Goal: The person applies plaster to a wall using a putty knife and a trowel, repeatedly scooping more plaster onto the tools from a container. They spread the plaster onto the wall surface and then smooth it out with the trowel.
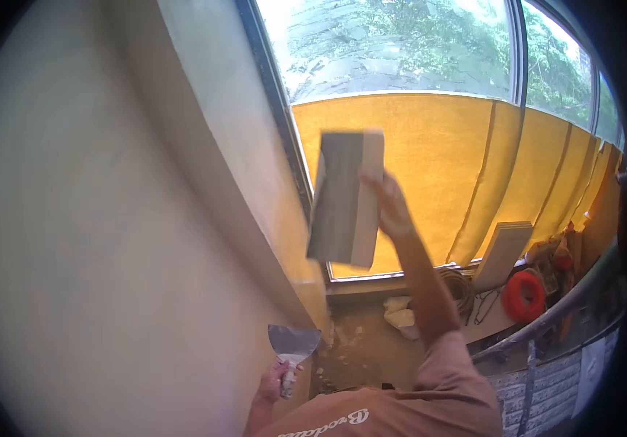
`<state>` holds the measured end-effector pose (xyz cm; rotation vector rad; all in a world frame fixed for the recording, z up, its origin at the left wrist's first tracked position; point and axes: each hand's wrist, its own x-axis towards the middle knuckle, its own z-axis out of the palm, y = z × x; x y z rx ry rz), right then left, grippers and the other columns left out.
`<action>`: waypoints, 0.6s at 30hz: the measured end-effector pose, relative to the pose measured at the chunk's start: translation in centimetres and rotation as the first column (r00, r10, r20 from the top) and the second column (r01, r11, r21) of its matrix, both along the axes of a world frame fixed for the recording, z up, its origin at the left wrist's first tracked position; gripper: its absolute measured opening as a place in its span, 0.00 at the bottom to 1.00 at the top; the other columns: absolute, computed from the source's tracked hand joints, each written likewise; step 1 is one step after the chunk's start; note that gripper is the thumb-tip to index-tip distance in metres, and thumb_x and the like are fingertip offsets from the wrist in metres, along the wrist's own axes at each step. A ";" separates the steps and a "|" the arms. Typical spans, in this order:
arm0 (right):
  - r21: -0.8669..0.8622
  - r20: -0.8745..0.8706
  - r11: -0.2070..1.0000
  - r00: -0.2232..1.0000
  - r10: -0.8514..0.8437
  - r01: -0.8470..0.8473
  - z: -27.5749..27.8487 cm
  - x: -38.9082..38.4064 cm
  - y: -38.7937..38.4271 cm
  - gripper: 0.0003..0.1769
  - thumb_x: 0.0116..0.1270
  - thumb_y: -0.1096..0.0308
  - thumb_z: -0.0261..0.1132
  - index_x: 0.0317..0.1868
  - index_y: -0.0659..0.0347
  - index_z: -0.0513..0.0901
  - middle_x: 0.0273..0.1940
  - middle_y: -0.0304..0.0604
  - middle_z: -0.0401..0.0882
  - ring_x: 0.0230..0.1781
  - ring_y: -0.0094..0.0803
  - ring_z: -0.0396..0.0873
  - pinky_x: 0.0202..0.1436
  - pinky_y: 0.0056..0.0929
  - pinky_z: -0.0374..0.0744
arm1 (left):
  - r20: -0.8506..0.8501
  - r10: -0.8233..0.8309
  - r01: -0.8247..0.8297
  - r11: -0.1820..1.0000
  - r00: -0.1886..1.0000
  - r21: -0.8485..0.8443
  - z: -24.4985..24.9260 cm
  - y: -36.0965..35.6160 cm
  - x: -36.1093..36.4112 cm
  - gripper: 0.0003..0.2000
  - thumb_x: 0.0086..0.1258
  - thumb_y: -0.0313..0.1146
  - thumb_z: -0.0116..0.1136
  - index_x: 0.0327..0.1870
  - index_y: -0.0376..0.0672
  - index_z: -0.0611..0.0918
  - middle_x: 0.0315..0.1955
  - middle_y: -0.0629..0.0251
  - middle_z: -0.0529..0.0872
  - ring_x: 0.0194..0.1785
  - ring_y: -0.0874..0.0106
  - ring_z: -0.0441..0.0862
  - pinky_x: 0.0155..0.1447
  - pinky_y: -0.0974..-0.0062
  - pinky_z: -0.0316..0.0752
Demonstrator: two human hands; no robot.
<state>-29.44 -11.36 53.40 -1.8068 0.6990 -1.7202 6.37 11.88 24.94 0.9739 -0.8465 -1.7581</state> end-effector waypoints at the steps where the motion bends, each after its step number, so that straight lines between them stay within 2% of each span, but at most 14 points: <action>1: 0.256 0.424 0.935 0.898 0.121 -0.247 -3.2 0.7 2.1 0.24 0.75 0.58 0.62 0.63 0.65 0.73 0.53 0.42 0.79 0.55 0.31 0.76 0.61 0.35 0.74 | -0.005 0.000 0.000 1.000 1.000 0.006 1.3 -0.4 -0.8 0.14 0.79 0.40 0.53 0.54 0.39 0.77 0.36 0.60 0.86 0.28 0.74 0.80 0.33 0.79 0.77; 2: 0.271 0.358 0.948 0.932 0.059 -0.165 -4.4 0.3 5.3 0.25 0.75 0.57 0.62 0.64 0.65 0.72 0.53 0.41 0.79 0.55 0.28 0.74 0.61 0.32 0.74 | -0.025 -0.059 0.058 0.998 0.998 -0.006 2.4 -0.7 -1.5 0.15 0.80 0.41 0.52 0.54 0.39 0.77 0.37 0.59 0.86 0.28 0.74 0.80 0.33 0.79 0.77; 4: 0.361 0.393 0.929 0.917 -0.072 -0.081 -8.7 -1.2 8.9 0.24 0.75 0.56 0.62 0.62 0.65 0.71 0.51 0.40 0.78 0.52 0.26 0.74 0.59 0.30 0.73 | -0.040 -0.195 0.195 0.981 0.980 -0.016 5.3 -0.8 -3.2 0.16 0.80 0.42 0.51 0.54 0.38 0.77 0.37 0.57 0.86 0.27 0.73 0.80 0.31 0.80 0.77; 6: 0.405 0.376 0.914 0.909 -0.181 0.015 -10.6 -3.9 11.6 0.23 0.76 0.57 0.62 0.61 0.64 0.72 0.49 0.39 0.78 0.50 0.26 0.73 0.57 0.29 0.73 | -0.046 -0.304 0.303 0.953 0.952 -0.021 8.7 -2.6 -6.5 0.16 0.79 0.42 0.52 0.54 0.38 0.77 0.37 0.57 0.86 0.27 0.73 0.81 0.31 0.80 0.76; 8: 0.447 0.255 0.871 0.904 -0.343 0.204 -11.5 -5.2 15.5 0.20 0.76 0.58 0.62 0.58 0.64 0.72 0.44 0.36 0.76 0.45 0.24 0.72 0.50 0.27 0.73 | 0.002 -0.388 0.388 0.922 0.922 0.011 11.9 -2.1 -8.5 0.14 0.79 0.38 0.53 0.55 0.35 0.77 0.37 0.57 0.86 0.29 0.76 0.80 0.31 0.81 0.76; 9: 0.461 0.249 0.859 0.896 -0.368 0.224 -11.4 -5.6 17.4 0.20 0.76 0.58 0.62 0.58 0.64 0.72 0.44 0.36 0.76 0.45 0.24 0.72 0.50 0.27 0.73 | -0.004 -0.409 0.409 0.912 0.912 0.025 12.7 -2.4 -9.7 0.14 0.79 0.38 0.53 0.55 0.35 0.77 0.37 0.57 0.86 0.29 0.76 0.80 0.31 0.81 0.76; 11: 0.399 0.272 0.882 0.886 -0.375 0.251 -9.4 -4.7 21.5 0.19 0.75 0.59 0.63 0.57 0.63 0.72 0.40 0.34 0.74 0.41 0.23 0.70 0.46 0.25 0.72 | 0.065 -0.523 0.524 0.852 0.850 0.004 14.8 -2.6 -10.3 0.14 0.78 0.37 0.54 0.53 0.35 0.77 0.36 0.58 0.86 0.26 0.76 0.79 0.30 0.81 0.76; 12: 0.381 0.169 0.851 0.877 -0.449 0.362 -8.8 -4.5 23.4 0.19 0.74 0.62 0.64 0.57 0.64 0.72 0.36 0.37 0.75 0.37 0.23 0.72 0.41 0.27 0.73 | 0.052 -0.536 0.536 0.844 0.842 0.017 15.1 -2.7 -10.6 0.14 0.78 0.37 0.54 0.53 0.35 0.77 0.36 0.58 0.86 0.26 0.76 0.79 0.30 0.81 0.76; 13: 0.396 0.156 0.838 0.872 -0.464 0.375 -8.9 -4.5 25.1 0.19 0.74 0.62 0.64 0.57 0.64 0.72 0.36 0.37 0.75 0.37 0.23 0.72 0.41 0.27 0.73 | 0.056 -0.564 0.562 0.826 0.824 0.041 14.8 -3.0 -11.1 0.13 0.78 0.37 0.54 0.52 0.35 0.77 0.36 0.58 0.86 0.25 0.76 0.78 0.29 0.81 0.75; 14: 0.337 0.009 0.810 0.859 -0.513 0.480 -11.5 -6.6 26.3 0.19 0.73 0.64 0.65 0.57 0.64 0.72 0.33 0.39 0.75 0.34 0.24 0.72 0.37 0.29 0.74 | 0.052 -0.590 0.587 0.807 0.806 0.064 12.7 -3.3 -13.7 0.13 0.78 0.37 0.54 0.52 0.35 0.77 0.35 0.58 0.86 0.23 0.76 0.78 0.28 0.81 0.74; 15: 0.256 -0.129 0.776 0.816 -0.564 0.576 -12.1 -6.7 27.9 0.18 0.72 0.66 0.66 0.56 0.64 0.72 0.31 0.40 0.75 0.30 0.25 0.73 0.33 0.32 0.74 | 0.035 -0.606 0.603 0.795 0.794 0.068 12.8 -3.0 -14.3 0.13 0.78 0.37 0.54 0.52 0.35 0.77 0.35 0.58 0.86 0.23 0.76 0.78 0.28 0.81 0.74; 16: 0.225 -0.097 0.822 0.852 -0.515 0.523 -13.2 -6.5 29.1 0.18 0.70 0.70 0.67 0.55 0.64 0.72 0.28 0.45 0.76 0.25 0.30 0.74 0.29 0.36 0.73 | 0.014 -0.632 0.631 0.774 0.775 0.045 13.3 -3.0 -14.9 0.13 0.78 0.37 0.55 0.51 0.35 0.77 0.34 0.58 0.86 0.23 0.76 0.77 0.28 0.81 0.73; 17: 0.230 -0.113 0.800 0.832 -0.543 0.553 -13.9 -6.4 30.3 0.18 0.70 0.70 0.67 0.55 0.64 0.72 0.28 0.45 0.76 0.25 0.30 0.74 0.29 0.36 0.73 | -0.007 -0.663 0.663 0.748 0.749 0.022 13.8 -3.1 -15.4 0.13 0.78 0.37 0.55 0.51 0.36 0.77 0.33 0.58 0.86 0.22 0.76 0.77 0.27 0.82 0.72; 18: 0.162 -0.205 0.803 0.815 -0.542 0.574 -14.5 -6.3 31.8 0.18 0.70 0.71 0.67 0.56 0.64 0.72 0.28 0.45 0.77 0.24 0.34 0.74 0.28 0.37 0.73 | -0.062 -0.687 0.688 0.726 0.724 -0.006 14.2 -3.2 -15.8 0.13 0.77 0.37 0.55 0.51 0.35 0.77 0.32 0.57 0.86 0.22 0.77 0.76 0.26 0.82 0.71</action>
